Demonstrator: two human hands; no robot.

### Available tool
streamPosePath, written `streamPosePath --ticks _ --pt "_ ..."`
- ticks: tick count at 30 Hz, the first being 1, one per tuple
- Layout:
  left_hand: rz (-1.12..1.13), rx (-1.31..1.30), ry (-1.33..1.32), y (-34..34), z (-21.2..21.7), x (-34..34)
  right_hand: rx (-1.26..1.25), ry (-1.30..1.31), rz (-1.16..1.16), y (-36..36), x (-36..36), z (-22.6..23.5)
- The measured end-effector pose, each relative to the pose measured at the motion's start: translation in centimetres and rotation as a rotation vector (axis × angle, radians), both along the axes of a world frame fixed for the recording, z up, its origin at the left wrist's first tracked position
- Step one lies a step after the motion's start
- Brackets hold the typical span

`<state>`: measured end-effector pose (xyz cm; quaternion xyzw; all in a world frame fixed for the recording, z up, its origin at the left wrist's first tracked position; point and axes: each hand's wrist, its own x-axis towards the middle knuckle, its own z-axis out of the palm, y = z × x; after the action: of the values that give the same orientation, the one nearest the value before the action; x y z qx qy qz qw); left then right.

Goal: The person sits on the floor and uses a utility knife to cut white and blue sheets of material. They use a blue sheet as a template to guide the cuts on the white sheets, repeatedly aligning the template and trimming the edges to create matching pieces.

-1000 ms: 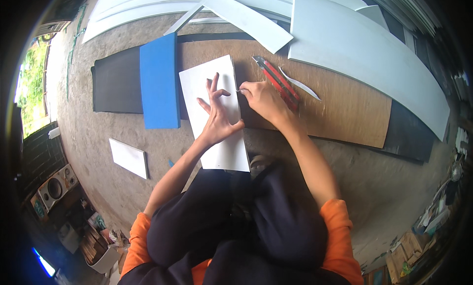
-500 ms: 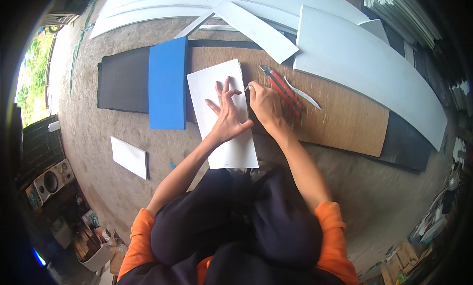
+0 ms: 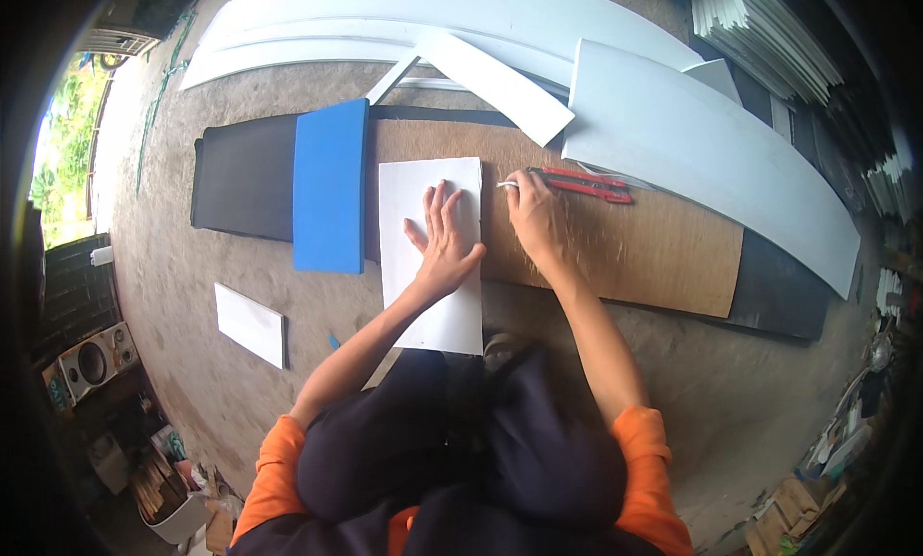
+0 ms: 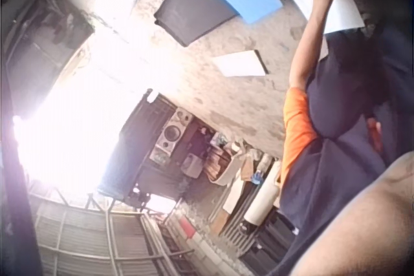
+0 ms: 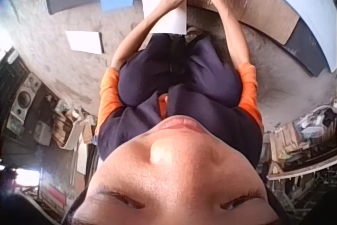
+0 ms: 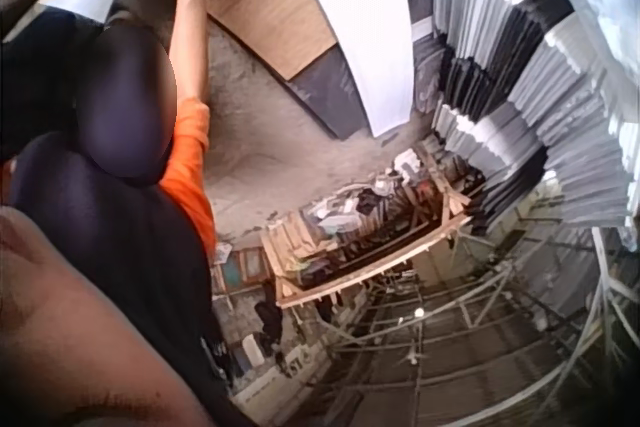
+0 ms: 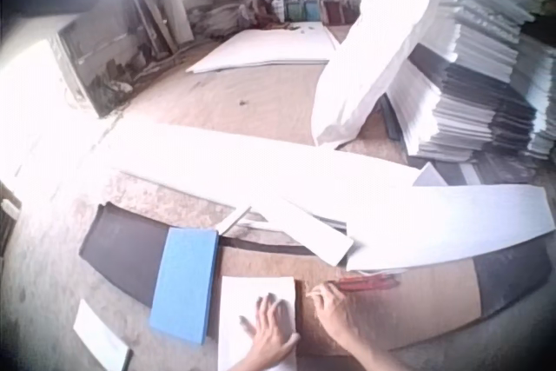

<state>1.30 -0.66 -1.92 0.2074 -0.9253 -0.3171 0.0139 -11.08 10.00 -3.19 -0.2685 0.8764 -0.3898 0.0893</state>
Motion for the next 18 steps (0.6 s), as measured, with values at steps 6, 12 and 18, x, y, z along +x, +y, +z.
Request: streamPosePath --ticks 6,12,18 --pt "0.034 -0.149 -0.009 -1.4 0.7 -1.9 0.112 0.274 0.052 2.4 1.1 1.9" --pt "0.13 -0.27 0.038 -2.6 2.5 1.8 0.01 -0.174 0.002 6.2 2.3 2.8" --pt "0.28 -0.044 0.246 -3.1 1.2 9.6 -0.146 -0.392 0.116 2.8 7.8 1.2"
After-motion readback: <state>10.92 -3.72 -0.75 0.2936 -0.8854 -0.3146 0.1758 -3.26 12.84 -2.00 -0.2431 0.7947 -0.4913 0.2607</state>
